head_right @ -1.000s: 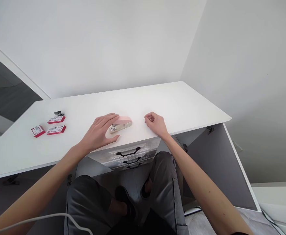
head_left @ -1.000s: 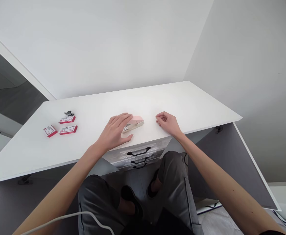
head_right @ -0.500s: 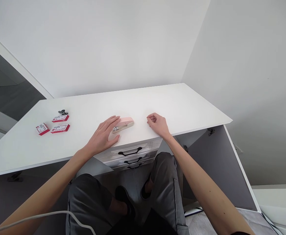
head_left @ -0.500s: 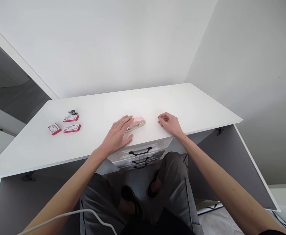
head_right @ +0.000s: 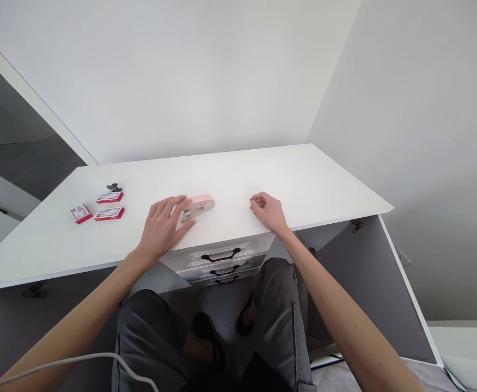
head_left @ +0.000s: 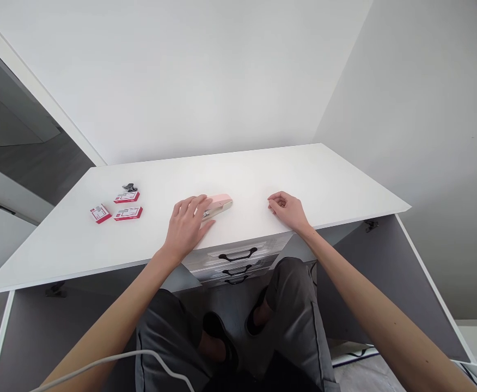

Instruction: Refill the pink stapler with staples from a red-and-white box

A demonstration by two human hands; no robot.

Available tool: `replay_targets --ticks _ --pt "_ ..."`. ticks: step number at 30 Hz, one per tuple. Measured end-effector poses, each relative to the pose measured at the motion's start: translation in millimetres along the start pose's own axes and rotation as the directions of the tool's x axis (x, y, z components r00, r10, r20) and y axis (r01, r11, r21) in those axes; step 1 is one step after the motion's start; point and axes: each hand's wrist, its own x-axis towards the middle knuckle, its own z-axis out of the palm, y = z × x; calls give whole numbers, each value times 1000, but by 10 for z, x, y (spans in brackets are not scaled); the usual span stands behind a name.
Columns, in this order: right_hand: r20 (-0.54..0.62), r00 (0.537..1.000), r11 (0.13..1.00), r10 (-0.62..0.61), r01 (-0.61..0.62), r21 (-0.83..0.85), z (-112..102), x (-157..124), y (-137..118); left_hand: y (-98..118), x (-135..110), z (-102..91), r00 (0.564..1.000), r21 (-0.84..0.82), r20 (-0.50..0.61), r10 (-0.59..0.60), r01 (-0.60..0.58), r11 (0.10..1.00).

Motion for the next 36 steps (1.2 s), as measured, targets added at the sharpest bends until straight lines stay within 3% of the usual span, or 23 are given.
replay_targets --ticks 5,10,13,15,18,23,29,36 --pt "5 1000 1000 4 -4 5 5 -6 1 -392 -36 -35 990 105 -45 -133 137 985" --pt "0 1000 1000 -2 2 -8 7 -12 -20 -880 -106 -134 951 160 -97 -294 306 938" --pt "1 1000 1000 -7 7 -5 4 -16 -20 -1018 -145 -184 928 181 -113 -356 371 911" --pt "0 1000 1000 -3 3 1 2 -19 -16 -994 -173 -199 928 204 -109 -355 371 906" --pt "-6 1000 1000 3 -3 6 3 -24 -11 -826 -238 -198 960 211 -29 -277 277 937" --pt "-8 1000 1000 1 -1 2 2 -29 -23 -578 -407 -132 984 84 115 -136 127 988" --pt "-9 1000 1000 8 -8 -11 8 -40 -37 -593 -507 -50 936 -50 155 -315 326 944" --pt "4 1000 999 21 -21 26 38 -13 -40 -602 -496 -95 915 -136 110 -389 402 906"
